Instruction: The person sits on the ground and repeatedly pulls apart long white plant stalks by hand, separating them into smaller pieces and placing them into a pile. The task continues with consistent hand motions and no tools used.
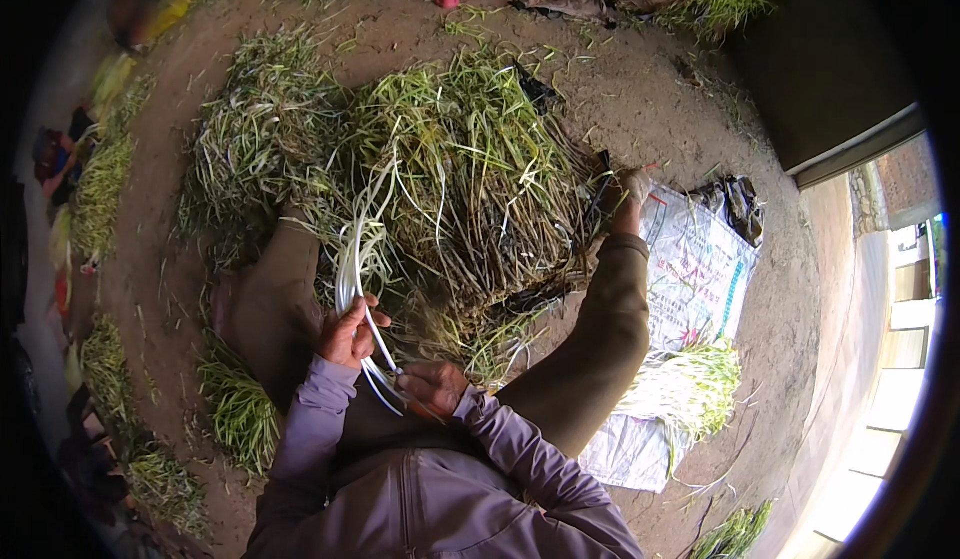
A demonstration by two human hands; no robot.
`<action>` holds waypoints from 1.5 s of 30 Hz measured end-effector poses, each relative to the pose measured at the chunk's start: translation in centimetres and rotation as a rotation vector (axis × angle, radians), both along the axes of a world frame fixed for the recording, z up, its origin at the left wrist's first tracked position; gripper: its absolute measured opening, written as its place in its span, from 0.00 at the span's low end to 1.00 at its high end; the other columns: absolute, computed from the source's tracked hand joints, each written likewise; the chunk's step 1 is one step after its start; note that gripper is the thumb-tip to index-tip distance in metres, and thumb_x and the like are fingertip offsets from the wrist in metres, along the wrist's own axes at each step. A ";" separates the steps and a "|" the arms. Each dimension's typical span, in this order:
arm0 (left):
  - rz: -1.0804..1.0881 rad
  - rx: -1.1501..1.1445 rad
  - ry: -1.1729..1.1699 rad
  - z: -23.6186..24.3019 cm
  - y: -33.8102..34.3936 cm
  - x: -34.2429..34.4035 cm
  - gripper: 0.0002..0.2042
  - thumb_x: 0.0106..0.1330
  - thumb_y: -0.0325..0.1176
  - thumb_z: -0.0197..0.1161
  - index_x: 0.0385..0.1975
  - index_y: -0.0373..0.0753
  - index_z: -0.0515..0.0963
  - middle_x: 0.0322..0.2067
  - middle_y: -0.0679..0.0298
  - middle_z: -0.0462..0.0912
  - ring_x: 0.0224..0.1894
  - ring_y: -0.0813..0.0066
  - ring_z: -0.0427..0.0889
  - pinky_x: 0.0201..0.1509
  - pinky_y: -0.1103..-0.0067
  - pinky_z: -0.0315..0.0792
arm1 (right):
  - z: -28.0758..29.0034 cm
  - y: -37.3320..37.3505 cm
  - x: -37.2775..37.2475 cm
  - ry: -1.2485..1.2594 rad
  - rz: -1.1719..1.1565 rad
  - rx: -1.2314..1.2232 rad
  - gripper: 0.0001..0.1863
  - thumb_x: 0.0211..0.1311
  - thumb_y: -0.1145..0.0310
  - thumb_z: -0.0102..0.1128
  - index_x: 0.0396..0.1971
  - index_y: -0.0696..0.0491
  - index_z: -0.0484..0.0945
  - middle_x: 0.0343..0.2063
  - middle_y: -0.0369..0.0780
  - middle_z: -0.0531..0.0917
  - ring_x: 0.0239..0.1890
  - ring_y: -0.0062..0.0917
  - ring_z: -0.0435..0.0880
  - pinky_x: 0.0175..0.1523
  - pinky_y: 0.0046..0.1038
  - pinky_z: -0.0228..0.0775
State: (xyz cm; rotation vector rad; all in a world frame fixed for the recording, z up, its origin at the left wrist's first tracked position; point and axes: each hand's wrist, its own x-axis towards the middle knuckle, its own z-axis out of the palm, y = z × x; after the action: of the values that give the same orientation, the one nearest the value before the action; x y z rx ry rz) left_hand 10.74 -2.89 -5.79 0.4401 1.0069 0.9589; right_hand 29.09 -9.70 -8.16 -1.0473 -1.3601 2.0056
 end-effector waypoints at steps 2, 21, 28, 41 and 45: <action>0.017 -0.014 0.039 -0.1 -0.4 0.1 0.14 0.61 0.44 0.56 0.32 0.39 0.72 0.20 0.61 0.78 0.05 0.89 0.57 0.08 0.89 0.49 | 0.2 0.0 -0.3 0.080 0.000 -0.068 0.14 0.62 0.61 0.46 0.24 0.55 0.74 0.16 0.34 0.71 0.23 0.17 0.70 0.26 0.23 0.61; 0.251 0.086 0.248 2.7 3.0 -6.1 0.12 0.60 0.44 0.57 0.30 0.41 0.70 0.15 0.69 0.71 0.06 0.89 0.54 0.08 0.88 0.46 | -6.2 1.4 5.0 -1.017 1.111 0.272 0.10 0.36 0.64 0.64 0.22 0.51 0.81 0.27 0.39 0.81 0.31 0.32 0.81 0.30 0.38 0.72; 0.205 0.045 0.258 2.3 2.3 -4.7 0.13 0.59 0.45 0.58 0.32 0.41 0.71 0.16 0.66 0.72 0.05 0.89 0.54 0.08 0.88 0.47 | -10.0 2.0 4.0 -0.679 0.333 0.633 0.14 0.50 0.64 0.55 0.36 0.54 0.76 0.33 0.46 0.80 0.33 0.37 0.80 0.34 0.34 0.71; 0.196 -0.038 0.246 0.4 1.7 -2.7 0.13 0.58 0.46 0.58 0.32 0.43 0.72 0.14 0.65 0.72 0.05 0.89 0.54 0.07 0.88 0.45 | 1.1 1.1 0.1 0.000 0.055 0.164 0.09 0.59 0.69 0.48 0.36 0.57 0.74 0.24 0.40 0.76 0.26 0.21 0.73 0.33 0.25 0.66; 0.218 -0.045 0.249 -0.3 1.7 -3.6 0.13 0.59 0.47 0.57 0.33 0.44 0.71 0.14 0.70 0.69 0.06 0.88 0.53 0.09 0.86 0.46 | 6.4 1.0 3.8 0.162 0.170 -0.158 0.08 0.60 0.70 0.47 0.31 0.58 0.73 0.21 0.34 0.74 0.19 0.12 0.69 0.24 0.15 0.59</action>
State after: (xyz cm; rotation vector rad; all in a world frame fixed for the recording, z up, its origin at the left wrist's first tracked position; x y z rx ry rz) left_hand 7.10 -1.17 -6.10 0.4251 1.3195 1.0919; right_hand 32.85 -8.70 -1.78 -0.8366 -1.2580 2.3002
